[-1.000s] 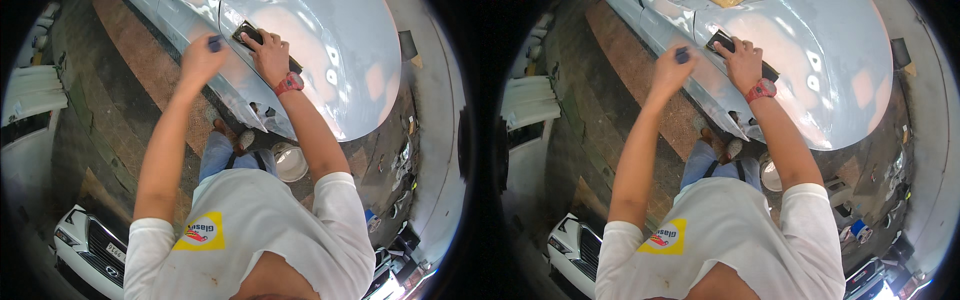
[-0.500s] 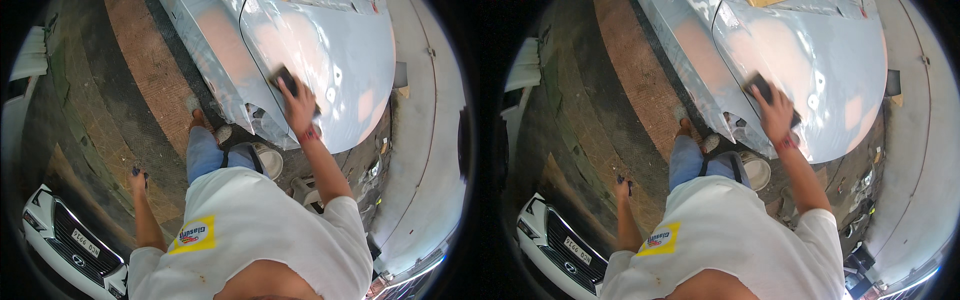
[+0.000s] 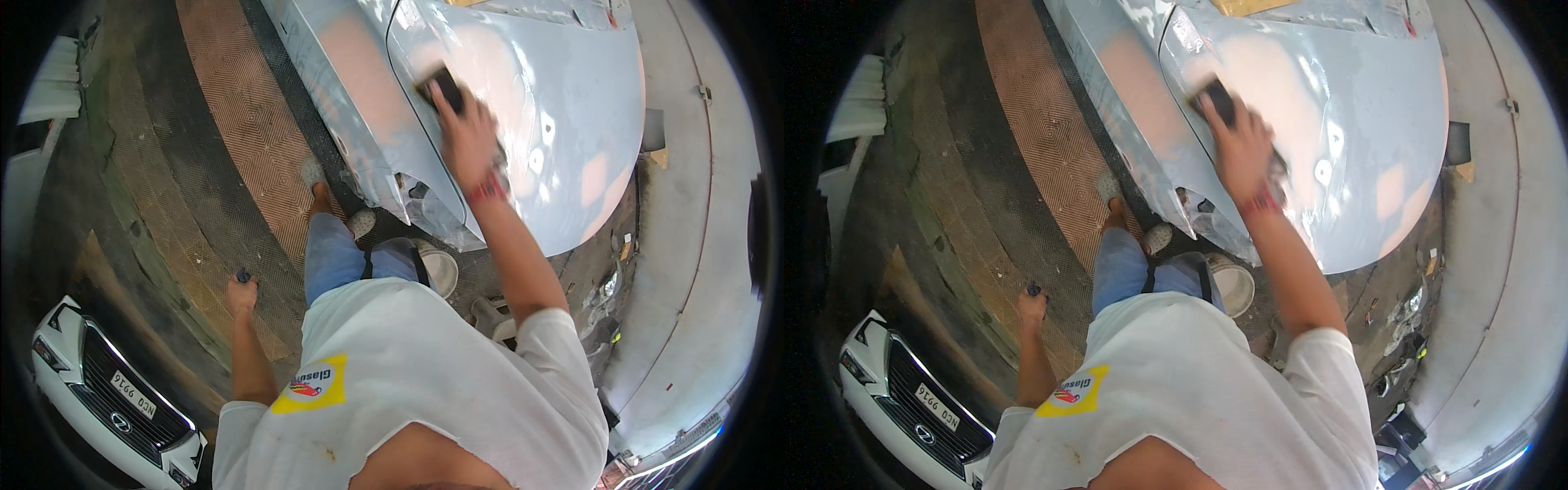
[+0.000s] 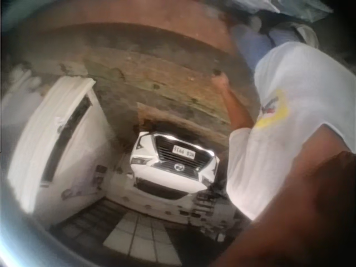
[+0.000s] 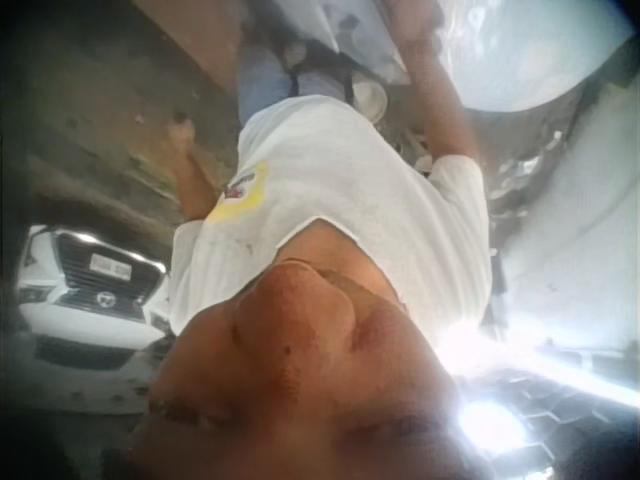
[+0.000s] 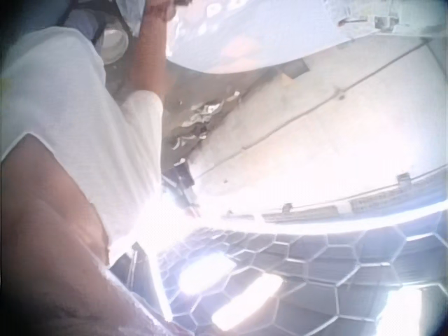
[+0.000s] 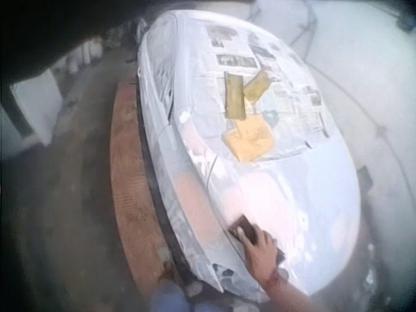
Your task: The person is sanding the hood of a white car using a sanding block and a cloth. They repeatedly dip the sanding block into a bucket of water and wipe the surface while working on the hood.
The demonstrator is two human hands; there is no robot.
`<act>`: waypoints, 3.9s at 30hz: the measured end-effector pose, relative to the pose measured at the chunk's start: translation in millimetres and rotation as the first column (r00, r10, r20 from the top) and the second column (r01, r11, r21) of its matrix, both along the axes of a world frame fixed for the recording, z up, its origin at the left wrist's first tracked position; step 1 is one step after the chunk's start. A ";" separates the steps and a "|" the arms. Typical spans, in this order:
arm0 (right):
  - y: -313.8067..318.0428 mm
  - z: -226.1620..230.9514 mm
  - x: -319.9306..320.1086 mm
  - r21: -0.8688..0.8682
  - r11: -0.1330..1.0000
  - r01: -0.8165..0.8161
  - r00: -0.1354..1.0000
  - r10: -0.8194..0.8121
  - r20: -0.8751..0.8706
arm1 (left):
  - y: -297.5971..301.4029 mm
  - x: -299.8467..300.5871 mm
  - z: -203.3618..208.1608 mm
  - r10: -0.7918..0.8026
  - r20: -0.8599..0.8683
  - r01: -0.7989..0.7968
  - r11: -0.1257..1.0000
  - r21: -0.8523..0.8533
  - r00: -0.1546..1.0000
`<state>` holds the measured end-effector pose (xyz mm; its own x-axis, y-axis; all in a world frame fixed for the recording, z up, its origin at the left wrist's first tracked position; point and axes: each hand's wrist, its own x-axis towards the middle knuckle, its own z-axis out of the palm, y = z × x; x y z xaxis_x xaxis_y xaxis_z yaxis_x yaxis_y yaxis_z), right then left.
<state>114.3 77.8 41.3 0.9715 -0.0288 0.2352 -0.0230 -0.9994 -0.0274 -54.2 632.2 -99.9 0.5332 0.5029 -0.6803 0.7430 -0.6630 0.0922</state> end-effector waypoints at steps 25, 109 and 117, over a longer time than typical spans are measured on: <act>-35.4 -17.9 -96.8 -0.028 0.999 -0.035 0.998 0.033 -0.054 | -1.6 39.4 10.4 -0.049 0.128 0.058 0.996 -0.071 0.991; 575.1 -10.7 -401.5 0.433 -0.553 -0.712 -0.433 -0.139 -0.890 | -598.5 195.4 101.8 -0.246 0.488 0.489 -0.735 0.469 -0.838; 548.1 -11.6 -463.8 0.493 -0.527 -0.692 -0.437 -0.238 -0.867 | -656.2 28.4 66.2 -0.193 0.352 0.367 -0.759 0.539 -0.916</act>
<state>-349.5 625.9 29.8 -0.5398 -0.0243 -0.8415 0.7172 0.5102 -0.4748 -25.8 -24.1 -33.7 -0.4152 -0.9076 -0.0620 -0.9084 0.4173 -0.0246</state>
